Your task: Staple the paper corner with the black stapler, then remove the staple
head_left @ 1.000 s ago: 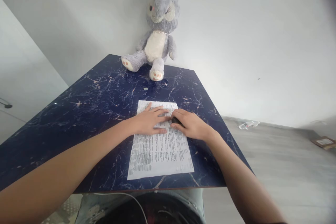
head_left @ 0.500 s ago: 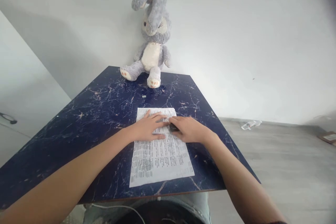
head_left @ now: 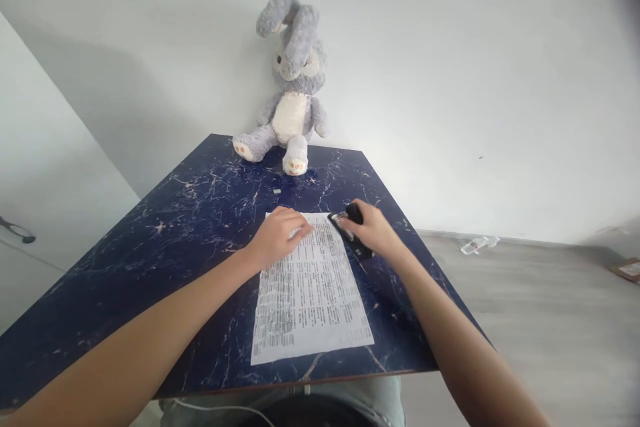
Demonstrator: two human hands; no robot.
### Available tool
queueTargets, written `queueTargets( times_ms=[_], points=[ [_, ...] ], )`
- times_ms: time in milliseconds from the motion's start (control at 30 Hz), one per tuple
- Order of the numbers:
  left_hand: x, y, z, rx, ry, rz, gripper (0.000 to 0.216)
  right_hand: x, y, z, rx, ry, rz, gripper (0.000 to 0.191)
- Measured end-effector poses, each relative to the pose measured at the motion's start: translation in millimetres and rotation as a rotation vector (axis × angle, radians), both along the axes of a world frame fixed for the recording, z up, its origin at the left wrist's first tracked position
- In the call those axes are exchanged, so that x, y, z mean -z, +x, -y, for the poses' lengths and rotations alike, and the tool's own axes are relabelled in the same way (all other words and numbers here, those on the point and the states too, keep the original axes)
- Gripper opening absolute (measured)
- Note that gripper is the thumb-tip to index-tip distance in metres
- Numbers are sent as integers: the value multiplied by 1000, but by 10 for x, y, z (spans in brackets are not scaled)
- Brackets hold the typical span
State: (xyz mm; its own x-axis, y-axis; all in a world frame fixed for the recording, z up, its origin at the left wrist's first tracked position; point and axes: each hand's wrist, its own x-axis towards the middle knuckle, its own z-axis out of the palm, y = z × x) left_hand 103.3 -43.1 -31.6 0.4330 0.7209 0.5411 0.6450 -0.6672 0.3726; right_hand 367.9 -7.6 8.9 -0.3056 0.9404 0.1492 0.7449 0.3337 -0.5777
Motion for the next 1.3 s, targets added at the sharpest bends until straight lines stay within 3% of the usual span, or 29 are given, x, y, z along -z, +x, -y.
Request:
queueTargets(
  times_ms=[100, 267, 367, 467, 533, 600, 700, 800, 1100, 1200, 1300],
  points=[
    [-76, -49, 63, -224, 215, 233, 50, 147, -496, 151, -55, 29, 71, 22],
    [-126, -94, 147, -168, 263, 158, 43, 266, -951, 185, -133, 17, 163, 29],
    [-185, -254, 59, -332, 289, 339, 44, 218, -1000, -83, -151, -10, 139, 40],
    [-219, -550, -120, -614, 355, 615, 45, 221, -1143, -464, -104, 198, 190, 44],
    [-199, -730, -238, -759, 359, 715, 48, 300, -1332, -662, -202, 269, 241, 40],
    [-154, -833, -317, -818, 318, 729, 49, 420, -1538, -770, -303, 267, 259, 43],
    [-85, -839, -345, -794, 250, 695, 49, 593, -1695, -808, -383, 245, 276, 49],
    [-53, -765, -316, -731, 225, 647, 49, 689, -1508, -833, -394, 219, 311, 51],
    [-15, -662, -316, -628, 161, 608, 51, 716, -110, -1022, -282, 126, 428, 58],
    [-13, -638, -308, -607, 142, 587, 50, 747, 88, -1052, -293, 147, 414, 58],
    [-20, -614, -292, -583, 136, 568, 50, 801, 200, -1058, -192, 141, 361, 59]
  ],
)
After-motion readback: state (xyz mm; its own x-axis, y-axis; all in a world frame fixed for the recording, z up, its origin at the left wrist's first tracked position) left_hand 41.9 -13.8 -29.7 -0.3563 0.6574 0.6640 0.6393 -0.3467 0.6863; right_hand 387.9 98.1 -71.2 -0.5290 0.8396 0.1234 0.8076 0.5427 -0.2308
